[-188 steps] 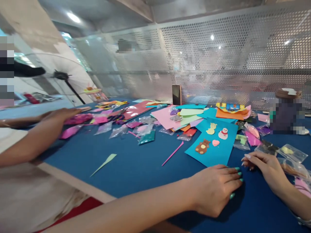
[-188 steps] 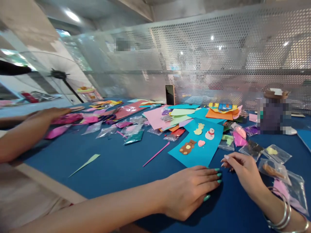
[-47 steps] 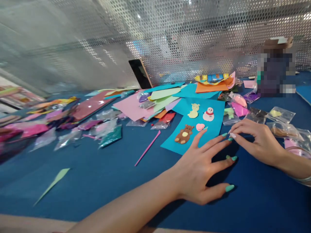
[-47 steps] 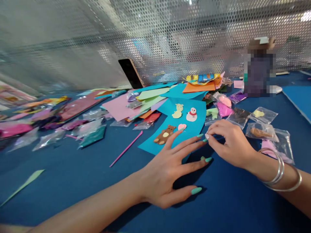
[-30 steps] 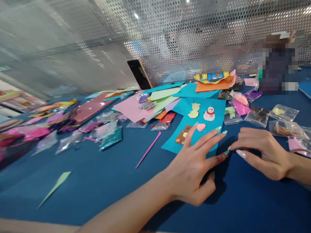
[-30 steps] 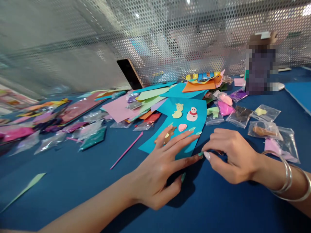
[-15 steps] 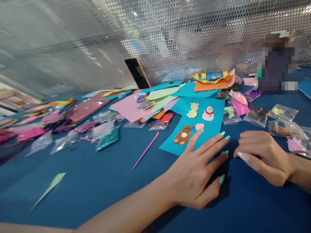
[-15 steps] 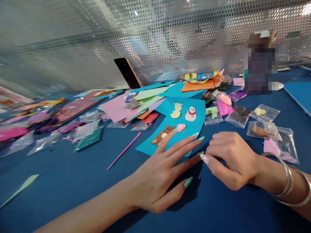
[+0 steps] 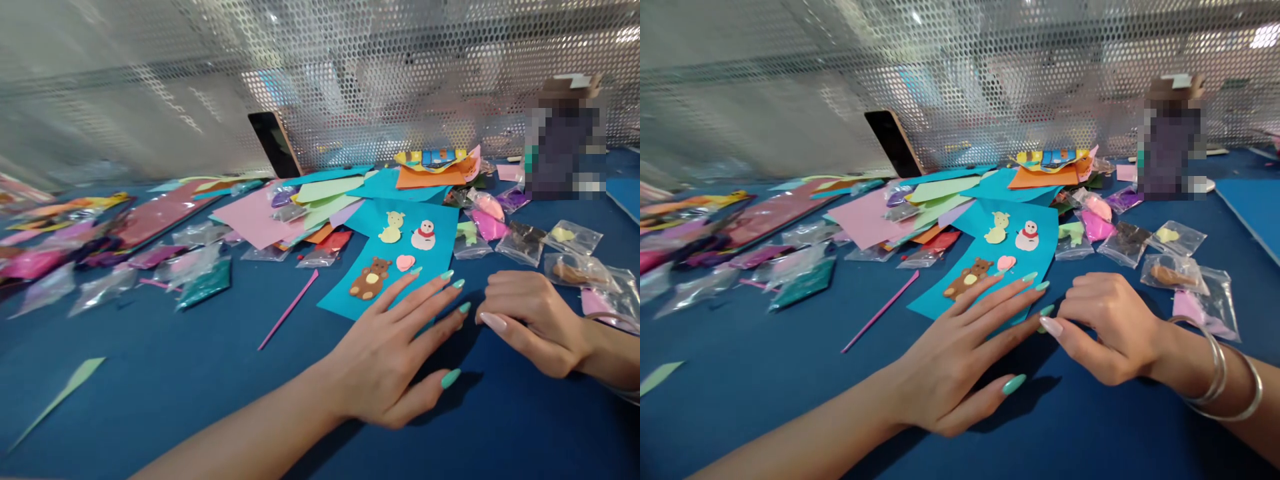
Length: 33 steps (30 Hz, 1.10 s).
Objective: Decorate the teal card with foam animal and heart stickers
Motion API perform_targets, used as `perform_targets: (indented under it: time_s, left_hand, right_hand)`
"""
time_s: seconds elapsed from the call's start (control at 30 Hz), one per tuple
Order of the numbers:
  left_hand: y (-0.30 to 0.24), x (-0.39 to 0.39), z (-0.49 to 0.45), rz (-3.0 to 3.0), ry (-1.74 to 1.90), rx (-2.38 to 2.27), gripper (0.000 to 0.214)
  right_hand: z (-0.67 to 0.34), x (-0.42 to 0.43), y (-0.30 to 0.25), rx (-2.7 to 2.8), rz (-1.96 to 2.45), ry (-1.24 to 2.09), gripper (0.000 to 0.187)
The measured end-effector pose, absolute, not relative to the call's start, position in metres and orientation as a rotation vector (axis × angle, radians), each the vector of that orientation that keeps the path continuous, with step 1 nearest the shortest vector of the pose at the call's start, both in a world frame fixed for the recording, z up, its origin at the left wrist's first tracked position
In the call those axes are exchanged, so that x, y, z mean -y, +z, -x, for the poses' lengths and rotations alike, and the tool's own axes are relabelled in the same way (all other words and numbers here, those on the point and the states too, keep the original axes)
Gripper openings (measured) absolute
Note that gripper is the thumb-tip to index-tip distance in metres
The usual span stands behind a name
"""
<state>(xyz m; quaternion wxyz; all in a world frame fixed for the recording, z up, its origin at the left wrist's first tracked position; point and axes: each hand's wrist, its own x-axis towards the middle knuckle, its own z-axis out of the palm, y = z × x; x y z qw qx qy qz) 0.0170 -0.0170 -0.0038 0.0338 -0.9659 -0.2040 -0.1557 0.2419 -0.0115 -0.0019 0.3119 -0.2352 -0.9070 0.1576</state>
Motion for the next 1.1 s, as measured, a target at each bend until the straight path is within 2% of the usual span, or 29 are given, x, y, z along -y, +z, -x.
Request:
perform_targets:
  time_s: [0.33, 0.6, 1.1]
  left_hand:
    - [0.0040, 0.0207, -0.0222, 3.016, -0.316, 0.623, 0.051]
    - [0.0018, 0.0209, -0.0204, 2.884, -0.260, 0.593, 0.068]
    - [-0.0013, 0.0180, -0.0172, 2.603, -0.424, 0.706, 0.047]
  right_hand:
    - [-0.2395, 0.0103, -0.0023, 2.355, 0.607, 0.372, 0.032]
    - [-0.2390, 0.0096, -0.0029, 2.334, 0.605, 0.358, 0.035]
    - [-0.2385, 0.0097, -0.0058, 2.341, 0.692, 0.246, 0.038]
